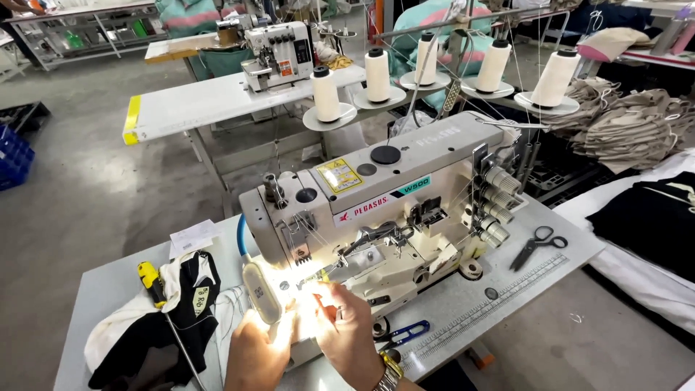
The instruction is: Threading an industrial sewing machine by hand using tweezers to guide the thread through various eyelets and needles.
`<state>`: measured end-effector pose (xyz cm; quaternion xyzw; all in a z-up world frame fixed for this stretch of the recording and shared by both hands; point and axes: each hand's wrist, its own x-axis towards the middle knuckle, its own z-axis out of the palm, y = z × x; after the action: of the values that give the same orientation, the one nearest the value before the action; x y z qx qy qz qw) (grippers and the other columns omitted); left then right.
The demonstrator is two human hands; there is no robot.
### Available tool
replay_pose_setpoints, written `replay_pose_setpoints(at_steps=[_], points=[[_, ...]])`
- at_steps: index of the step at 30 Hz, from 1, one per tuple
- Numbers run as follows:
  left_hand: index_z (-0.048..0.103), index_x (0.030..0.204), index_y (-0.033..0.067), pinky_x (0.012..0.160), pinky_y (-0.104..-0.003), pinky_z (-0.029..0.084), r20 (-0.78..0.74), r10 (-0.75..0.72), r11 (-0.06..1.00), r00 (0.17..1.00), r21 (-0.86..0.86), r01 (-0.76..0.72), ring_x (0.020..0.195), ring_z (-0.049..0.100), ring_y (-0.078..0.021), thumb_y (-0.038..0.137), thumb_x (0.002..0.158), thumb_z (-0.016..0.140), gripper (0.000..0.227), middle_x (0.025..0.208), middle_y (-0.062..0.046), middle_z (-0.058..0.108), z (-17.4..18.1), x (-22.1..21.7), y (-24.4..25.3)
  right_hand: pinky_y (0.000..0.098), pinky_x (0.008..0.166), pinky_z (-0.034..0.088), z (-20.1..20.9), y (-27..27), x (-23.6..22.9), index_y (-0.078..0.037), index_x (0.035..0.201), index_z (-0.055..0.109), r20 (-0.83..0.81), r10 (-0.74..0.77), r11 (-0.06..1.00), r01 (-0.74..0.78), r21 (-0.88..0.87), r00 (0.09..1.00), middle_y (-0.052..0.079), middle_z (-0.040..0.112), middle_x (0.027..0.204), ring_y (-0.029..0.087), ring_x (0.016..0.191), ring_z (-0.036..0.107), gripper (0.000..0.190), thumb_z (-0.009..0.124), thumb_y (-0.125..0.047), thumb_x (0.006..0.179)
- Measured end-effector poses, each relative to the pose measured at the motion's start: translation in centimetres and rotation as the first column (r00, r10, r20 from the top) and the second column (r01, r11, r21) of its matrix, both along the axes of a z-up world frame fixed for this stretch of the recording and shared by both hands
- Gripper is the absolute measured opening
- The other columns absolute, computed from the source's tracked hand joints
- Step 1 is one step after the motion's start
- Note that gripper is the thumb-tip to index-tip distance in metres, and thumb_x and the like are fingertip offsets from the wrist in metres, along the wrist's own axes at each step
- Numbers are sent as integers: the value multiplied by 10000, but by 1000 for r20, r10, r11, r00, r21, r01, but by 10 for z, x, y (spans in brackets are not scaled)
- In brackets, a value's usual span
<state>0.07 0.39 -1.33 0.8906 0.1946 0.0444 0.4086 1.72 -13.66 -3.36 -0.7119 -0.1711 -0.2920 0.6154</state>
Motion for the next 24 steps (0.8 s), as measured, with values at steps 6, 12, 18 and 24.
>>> replay_pose_setpoints(at_steps=[6,12,18,24], points=[[648,785,54,570,-320,444,-26,-39,974,999,-225,32,583,480,-148,327,905,696,302,592,-23,515,25,-14,-2,233,543,551,2,-3,-4,-39,972,707,160,-130,969,159,-190,979,61,594,928,127,694,615,169,682,72,847],[754,1115,62,746,-252,495,-4,-73,971,997,-228,70,865,600,-37,254,885,696,305,933,45,773,27,-16,-10,223,532,523,-13,-19,-6,-11,1110,723,88,-110,936,133,-325,990,54,606,876,116,632,569,190,690,-67,932],[583,787,97,559,-303,320,64,-89,979,994,-178,99,604,245,-131,229,930,671,213,584,73,244,14,-17,-8,271,482,513,-11,-24,0,-99,1030,745,36,-188,885,185,-428,982,37,597,852,146,589,609,166,762,-143,870],[662,894,82,612,-306,411,-39,-3,979,999,-205,-5,639,364,-140,299,933,674,222,604,65,439,33,-17,-16,264,547,520,-10,-27,-5,-51,912,626,-31,-103,933,86,-349,994,72,550,878,162,650,596,62,614,9,899]])
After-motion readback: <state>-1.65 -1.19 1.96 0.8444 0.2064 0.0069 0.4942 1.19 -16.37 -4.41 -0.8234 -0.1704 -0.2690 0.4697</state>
